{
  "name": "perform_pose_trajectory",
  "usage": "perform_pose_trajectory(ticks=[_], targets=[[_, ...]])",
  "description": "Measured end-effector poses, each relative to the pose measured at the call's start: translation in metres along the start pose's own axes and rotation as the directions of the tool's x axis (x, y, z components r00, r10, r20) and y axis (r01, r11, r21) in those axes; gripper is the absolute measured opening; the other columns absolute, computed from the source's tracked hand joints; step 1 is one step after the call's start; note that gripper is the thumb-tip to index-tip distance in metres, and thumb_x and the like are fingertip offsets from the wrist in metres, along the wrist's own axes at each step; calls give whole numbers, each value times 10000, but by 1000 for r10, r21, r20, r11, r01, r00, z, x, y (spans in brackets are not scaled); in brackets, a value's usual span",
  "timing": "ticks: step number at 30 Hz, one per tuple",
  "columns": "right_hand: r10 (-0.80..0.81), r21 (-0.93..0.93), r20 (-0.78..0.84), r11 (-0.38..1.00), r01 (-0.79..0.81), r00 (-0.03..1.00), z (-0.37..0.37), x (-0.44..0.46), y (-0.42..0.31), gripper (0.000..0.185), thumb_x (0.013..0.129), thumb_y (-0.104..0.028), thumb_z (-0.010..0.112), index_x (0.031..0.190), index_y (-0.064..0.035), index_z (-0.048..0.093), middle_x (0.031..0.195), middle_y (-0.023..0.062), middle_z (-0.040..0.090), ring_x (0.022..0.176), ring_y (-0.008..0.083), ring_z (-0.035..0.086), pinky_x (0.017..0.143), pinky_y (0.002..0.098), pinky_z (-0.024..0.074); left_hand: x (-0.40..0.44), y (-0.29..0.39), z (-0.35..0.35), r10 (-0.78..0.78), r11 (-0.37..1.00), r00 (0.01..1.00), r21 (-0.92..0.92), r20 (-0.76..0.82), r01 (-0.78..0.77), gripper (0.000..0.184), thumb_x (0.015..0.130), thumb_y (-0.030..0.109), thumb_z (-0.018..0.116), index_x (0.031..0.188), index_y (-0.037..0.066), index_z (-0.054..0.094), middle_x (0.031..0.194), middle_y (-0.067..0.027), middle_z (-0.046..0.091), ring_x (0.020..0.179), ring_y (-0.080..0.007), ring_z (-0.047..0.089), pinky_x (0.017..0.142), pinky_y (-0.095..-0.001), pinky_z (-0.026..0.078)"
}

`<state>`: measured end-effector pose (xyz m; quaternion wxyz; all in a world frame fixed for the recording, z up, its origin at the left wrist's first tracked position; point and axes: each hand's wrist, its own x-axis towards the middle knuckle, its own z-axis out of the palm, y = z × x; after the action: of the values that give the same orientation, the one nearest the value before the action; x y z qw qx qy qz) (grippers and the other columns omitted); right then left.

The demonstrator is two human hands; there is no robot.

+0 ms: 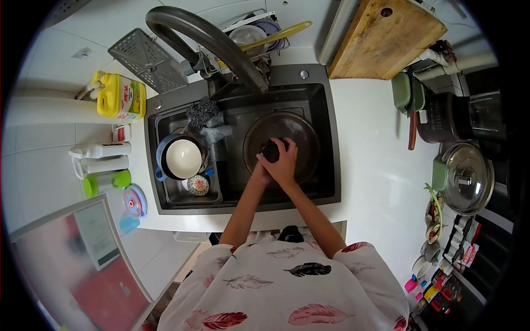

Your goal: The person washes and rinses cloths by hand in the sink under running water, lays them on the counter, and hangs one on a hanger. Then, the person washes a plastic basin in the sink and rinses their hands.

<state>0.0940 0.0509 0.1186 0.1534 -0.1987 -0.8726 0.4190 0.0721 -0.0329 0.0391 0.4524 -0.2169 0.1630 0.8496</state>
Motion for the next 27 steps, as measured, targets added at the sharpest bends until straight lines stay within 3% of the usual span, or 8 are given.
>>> perform_pose_trajectory(ticks=[10,12,20,22,23,25,26,27], targets=[[231,145,-1,963,-228,973,24,1,15,435,626,-345,666,909,-37,545,909,175,501,799,336,530,665,371,437,32,-23,-25,327,940,923,-33,-200,-340,313,845,299,415,1053,72,471,1034,-82,520,906,-220,527,793,-334,435],[293,172,-5,942,-288,956,31,3,22,414,635,-330,654,886,-17,553,873,188,524,784,346,539,662,373,440,26,-23,-4,550,831,743,162,-381,-532,207,812,194,481,939,32,508,906,-100,549,807,-211,551,716,-312,456],[631,264,80,733,-627,772,40,6,31,362,670,-266,596,770,80,562,719,216,582,678,356,569,644,382,439,8,-16,37,653,752,596,488,-466,-443,36,751,51,486,750,15,493,735,-55,533,672,-168,537,605,-288,433],[749,496,221,465,-734,624,49,3,40,333,696,-261,578,780,62,561,720,154,583,661,276,560,618,358,431,6,-16,37,685,717,574,558,-449,-418,20,736,36,497,723,23,489,715,-47,527,653,-161,530,587,-283,424],[748,498,221,465,-732,625,51,1,45,333,696,-261,578,780,62,561,720,154,583,661,276,560,618,358,431,5,-16,37,743,628,544,689,-391,-361,34,717,39,520,711,11,501,698,-48,532,642,-155,526,580,-280,417],[711,739,463,18,-673,528,52,-8,56,238,712,-224,571,768,7,562,708,70,549,666,193,523,615,307,413,3,-14,35,792,520,518,802,-323,-296,52,699,42,544,698,0,513,680,-49,537,631,-150,521,573,-277,410],[569,732,623,-184,-655,537,43,-12,55,180,735,-208,562,829,-55,542,746,35,514,717,165,503,634,277,398,2,-10,33,833,372,505,904,-225,-212,113,666,73,577,714,-24,546,675,-88,567,624,-177,547,581,-293,424],[565,733,624,-184,-655,539,40,-13,50,180,735,-208,562,829,-55,542,746,35,514,717,165,503,634,277,398,2,-5,31,857,207,501,970,-119,-124,183,633,104,611,730,-48,578,671,-127,597,617,-204,572,589,-309,438]])
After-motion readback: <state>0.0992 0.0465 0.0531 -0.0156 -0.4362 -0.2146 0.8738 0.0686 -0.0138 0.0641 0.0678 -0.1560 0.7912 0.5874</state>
